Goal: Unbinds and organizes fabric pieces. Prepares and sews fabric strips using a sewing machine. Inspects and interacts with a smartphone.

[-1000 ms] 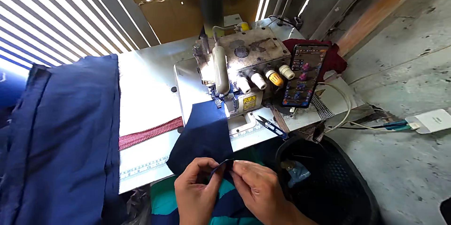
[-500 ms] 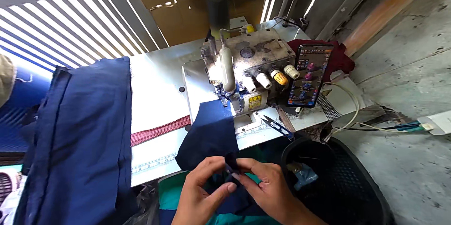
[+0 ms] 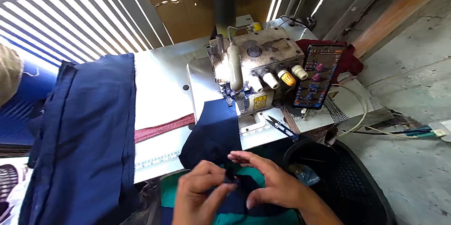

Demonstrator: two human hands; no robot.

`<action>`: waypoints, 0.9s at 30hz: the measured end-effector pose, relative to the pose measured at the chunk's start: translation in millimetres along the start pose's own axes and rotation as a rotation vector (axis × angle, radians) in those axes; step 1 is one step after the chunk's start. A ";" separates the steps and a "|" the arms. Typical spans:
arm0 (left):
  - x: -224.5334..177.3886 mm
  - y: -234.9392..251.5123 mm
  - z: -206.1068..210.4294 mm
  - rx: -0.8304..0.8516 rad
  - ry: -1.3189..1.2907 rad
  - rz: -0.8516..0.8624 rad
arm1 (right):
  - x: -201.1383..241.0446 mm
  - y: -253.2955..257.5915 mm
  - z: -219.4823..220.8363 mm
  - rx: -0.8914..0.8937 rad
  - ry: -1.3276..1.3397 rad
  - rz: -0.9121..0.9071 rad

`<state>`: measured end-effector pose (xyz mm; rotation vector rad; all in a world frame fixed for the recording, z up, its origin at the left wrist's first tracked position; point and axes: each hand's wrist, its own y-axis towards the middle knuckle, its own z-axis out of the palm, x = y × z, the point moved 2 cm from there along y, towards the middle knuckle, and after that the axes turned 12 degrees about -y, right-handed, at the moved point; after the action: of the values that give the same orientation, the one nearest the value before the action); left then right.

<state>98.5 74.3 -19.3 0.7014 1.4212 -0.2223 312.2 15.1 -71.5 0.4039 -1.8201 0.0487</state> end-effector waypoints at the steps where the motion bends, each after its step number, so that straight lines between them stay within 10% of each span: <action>1: 5.6 -3.2 11.4 0.030 -0.031 -0.015 | 7.0 6.8 1.5 -0.020 0.057 -0.049; 27: 14.1 26.2 15.4 -0.214 -0.317 -0.264 | 17.0 -7.7 30.8 -0.531 -0.099 0.163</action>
<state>127.8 89.8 -24.7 0.2859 1.2072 -0.3649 282.0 -3.7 -65.7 -0.1194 -1.8752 -0.3404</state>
